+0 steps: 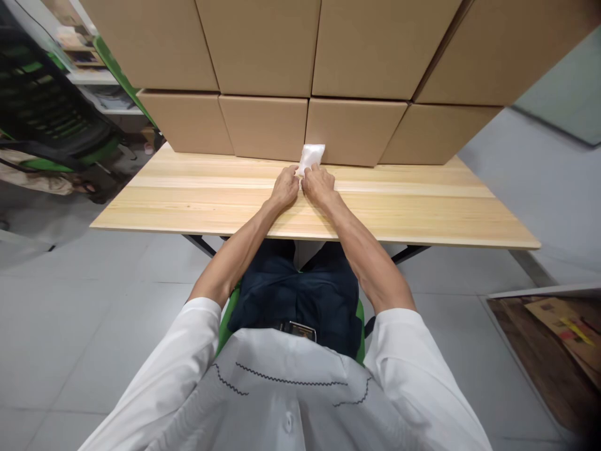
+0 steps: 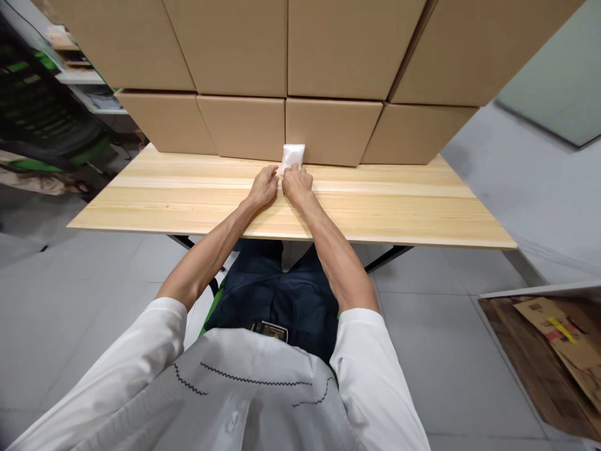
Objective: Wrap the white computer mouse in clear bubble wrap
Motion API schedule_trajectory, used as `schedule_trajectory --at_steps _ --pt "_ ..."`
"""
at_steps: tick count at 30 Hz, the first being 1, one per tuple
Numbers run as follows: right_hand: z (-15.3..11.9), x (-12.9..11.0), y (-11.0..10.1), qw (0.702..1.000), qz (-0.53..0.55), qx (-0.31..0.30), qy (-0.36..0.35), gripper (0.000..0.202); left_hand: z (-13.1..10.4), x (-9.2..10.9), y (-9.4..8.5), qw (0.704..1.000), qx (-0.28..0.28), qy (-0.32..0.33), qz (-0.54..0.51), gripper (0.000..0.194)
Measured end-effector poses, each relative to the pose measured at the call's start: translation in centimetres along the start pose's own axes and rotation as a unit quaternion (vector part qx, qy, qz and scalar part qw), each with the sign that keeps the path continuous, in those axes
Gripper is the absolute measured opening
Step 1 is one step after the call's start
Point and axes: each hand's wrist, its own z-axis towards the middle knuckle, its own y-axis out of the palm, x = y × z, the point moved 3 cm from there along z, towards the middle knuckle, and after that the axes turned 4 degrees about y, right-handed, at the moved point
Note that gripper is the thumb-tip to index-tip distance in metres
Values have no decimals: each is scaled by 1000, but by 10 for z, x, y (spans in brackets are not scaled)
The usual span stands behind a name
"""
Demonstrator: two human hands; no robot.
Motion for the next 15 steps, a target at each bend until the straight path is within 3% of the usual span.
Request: schedule_trajectory --at_steps 6,10,15 --pt "-17 8 8 1000 18 22 -6 57 -4 9 -1 999 -13 12 42 52" --pt "-24 13 8 997 52 63 -14 52 -10 20 -2 993 -35 13 112 44" --pt "-16 49 8 980 133 135 60 46 -17 36 -7 983 -61 45 166 47"
